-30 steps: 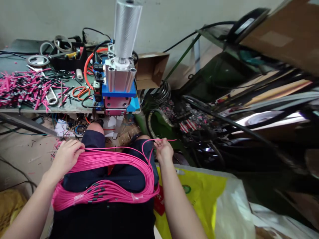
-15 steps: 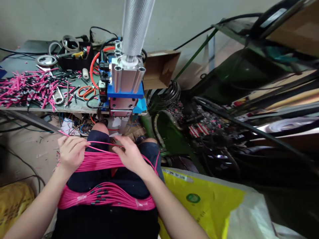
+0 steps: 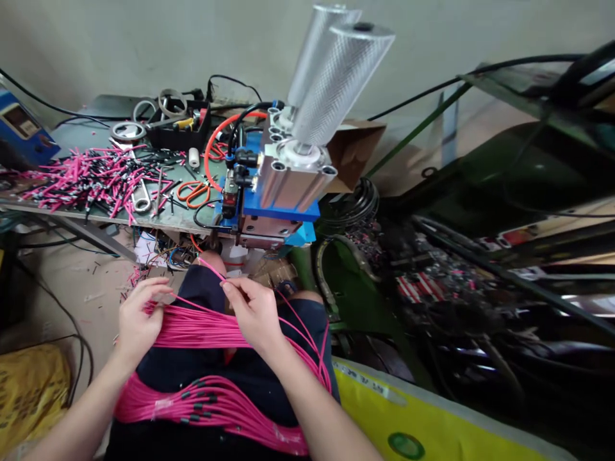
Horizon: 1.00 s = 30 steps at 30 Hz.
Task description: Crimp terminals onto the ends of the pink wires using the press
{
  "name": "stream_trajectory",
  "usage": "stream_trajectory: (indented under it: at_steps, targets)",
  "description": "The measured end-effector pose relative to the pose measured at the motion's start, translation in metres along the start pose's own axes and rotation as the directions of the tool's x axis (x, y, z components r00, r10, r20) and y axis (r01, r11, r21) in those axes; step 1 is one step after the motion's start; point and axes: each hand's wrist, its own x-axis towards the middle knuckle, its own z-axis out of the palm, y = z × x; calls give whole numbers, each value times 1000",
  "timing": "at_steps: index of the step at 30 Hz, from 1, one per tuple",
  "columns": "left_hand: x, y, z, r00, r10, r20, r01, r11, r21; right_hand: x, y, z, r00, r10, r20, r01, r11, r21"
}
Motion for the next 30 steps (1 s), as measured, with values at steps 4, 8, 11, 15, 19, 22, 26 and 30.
stream_trajectory:
  at_steps: [4, 8, 11, 15, 19, 22, 26, 30]
  targets:
    - [15, 32, 12, 975, -200, 102, 224, 862, -454, -16, -8, 6, 999, 33, 39, -37, 994, 104]
    - [28, 60, 32, 922, -271, 278, 381, 489, -785, -24, -5, 9, 999, -52, -3, 52, 997, 57]
    - [27, 71, 43, 925, -248, 289, 371, 416, -830, -28, -1, 6, 995, -98, -33, 98, 995, 4]
    - [22, 79, 49, 939, -247, 240, 335, 486, -808, -33, 2, 2, 980, -167, -105, 161, 985, -59]
    - [25, 84, 53, 934, -271, 232, 336, 452, -826, -33, -1, -6, 963, -271, 18, 271, 962, -18]
    - [27, 88, 56, 924, -248, 291, 376, 449, -811, -26, -13, -16, 956, -294, 10, 294, 955, 22]
    - [29, 95, 58, 892, -235, 385, 449, 373, -812, -16, -33, -28, 966, -252, -58, 257, 959, 118]
    - [31, 105, 56, 854, -252, 455, 518, 326, -791, -10, -43, -34, 985, -171, 27, 153, 934, 324]
